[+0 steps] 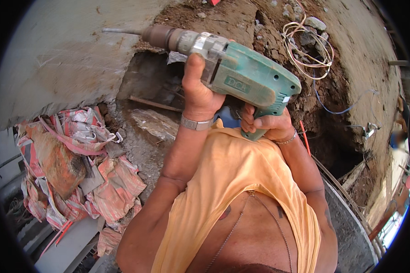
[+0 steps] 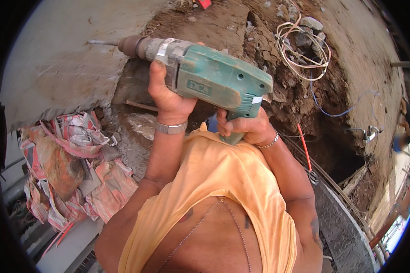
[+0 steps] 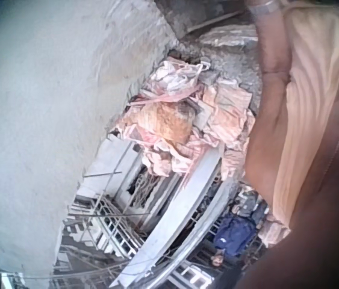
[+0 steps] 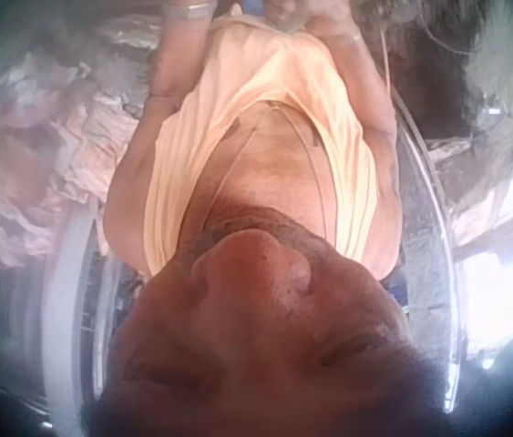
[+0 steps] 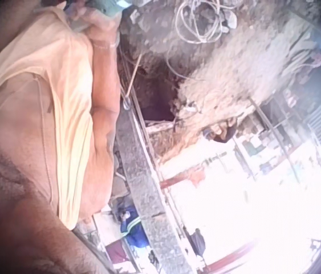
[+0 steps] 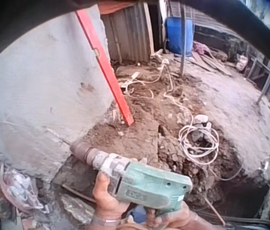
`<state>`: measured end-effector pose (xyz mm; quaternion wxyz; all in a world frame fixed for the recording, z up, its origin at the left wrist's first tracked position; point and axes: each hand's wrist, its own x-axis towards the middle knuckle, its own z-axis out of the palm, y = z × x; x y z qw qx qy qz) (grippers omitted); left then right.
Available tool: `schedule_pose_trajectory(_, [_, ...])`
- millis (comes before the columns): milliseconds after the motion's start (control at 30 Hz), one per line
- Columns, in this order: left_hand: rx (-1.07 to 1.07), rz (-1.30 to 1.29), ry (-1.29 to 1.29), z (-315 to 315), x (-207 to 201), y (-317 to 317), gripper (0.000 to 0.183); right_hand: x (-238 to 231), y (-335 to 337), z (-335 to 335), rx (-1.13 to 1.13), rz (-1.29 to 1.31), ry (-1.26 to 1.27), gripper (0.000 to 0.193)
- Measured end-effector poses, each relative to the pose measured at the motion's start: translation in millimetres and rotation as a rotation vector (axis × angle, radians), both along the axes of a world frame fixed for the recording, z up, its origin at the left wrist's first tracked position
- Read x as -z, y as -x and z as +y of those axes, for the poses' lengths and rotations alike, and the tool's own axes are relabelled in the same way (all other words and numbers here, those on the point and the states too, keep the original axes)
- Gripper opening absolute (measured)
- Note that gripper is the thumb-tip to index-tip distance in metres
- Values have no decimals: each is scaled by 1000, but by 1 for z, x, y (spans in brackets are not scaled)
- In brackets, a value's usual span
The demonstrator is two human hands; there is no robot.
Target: The person uses a green electric drill to bore holes into the concrete floor of a narrow trench. They repeatedly position the drill, operate it to penetrate the surface, and withdraw the bit to clear debris.
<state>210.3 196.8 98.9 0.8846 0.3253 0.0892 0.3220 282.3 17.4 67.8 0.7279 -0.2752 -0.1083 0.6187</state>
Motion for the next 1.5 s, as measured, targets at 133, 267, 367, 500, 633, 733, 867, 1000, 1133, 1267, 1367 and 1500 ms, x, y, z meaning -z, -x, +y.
schedule_pose_trajectory(133, [-23, -6, 16, -2, 1, -1, 68, -9, 4, 1, 12, 3, 44, 37])
schedule_pose_trajectory(267, [-5, -16, 10, -1, -1, 4, 68, -7, 7, 3, -1, -5, 30, 38])
schedule_pose_trajectory(367, [-6, -25, 4, 1, 3, 6, 69, -7, 7, 5, -17, -14, 15, 39])
schedule_pose_trajectory(500, [-29, -81, 62, 0, -1, 10, 69, -8, 5, 7, -15, -89, 15, 43])
schedule_pose_trajectory(633, [-71, -67, 108, 5, 7, 18, 71, -5, -3, 13, -83, -135, 39, 50])
schedule_pose_trajectory(733, [-100, -40, 129, 5, 20, 27, 71, 2, -2, 15, -125, -135, 62, 53])
schedule_pose_trajectory(867, [-196, -29, 174, -5, 25, 34, 61, 5, -5, 14, -194, -108, 119, 54])
schedule_pose_trajectory(1000, [-243, -6, 225, -14, 40, 42, 60, 11, -8, 12, -266, -86, 169, 54])
schedule_pose_trajectory(1133, [-278, 58, 235, -26, 52, 50, 64, 20, -13, 7, -343, -74, 225, 54])
schedule_pose_trajectory(1267, [-381, 84, 322, -53, 73, 58, 62, 40, -18, -9, -445, -27, 252, 53])
schedule_pose_trajectory(1367, [-452, 129, 382, -75, 92, 60, 60, 60, -27, -23, -536, -23, 257, 51])
schedule_pose_trajectory(1500, [-475, 154, 534, -104, 130, 76, 58, 88, -37, -42, -663, -236, 253, 45])
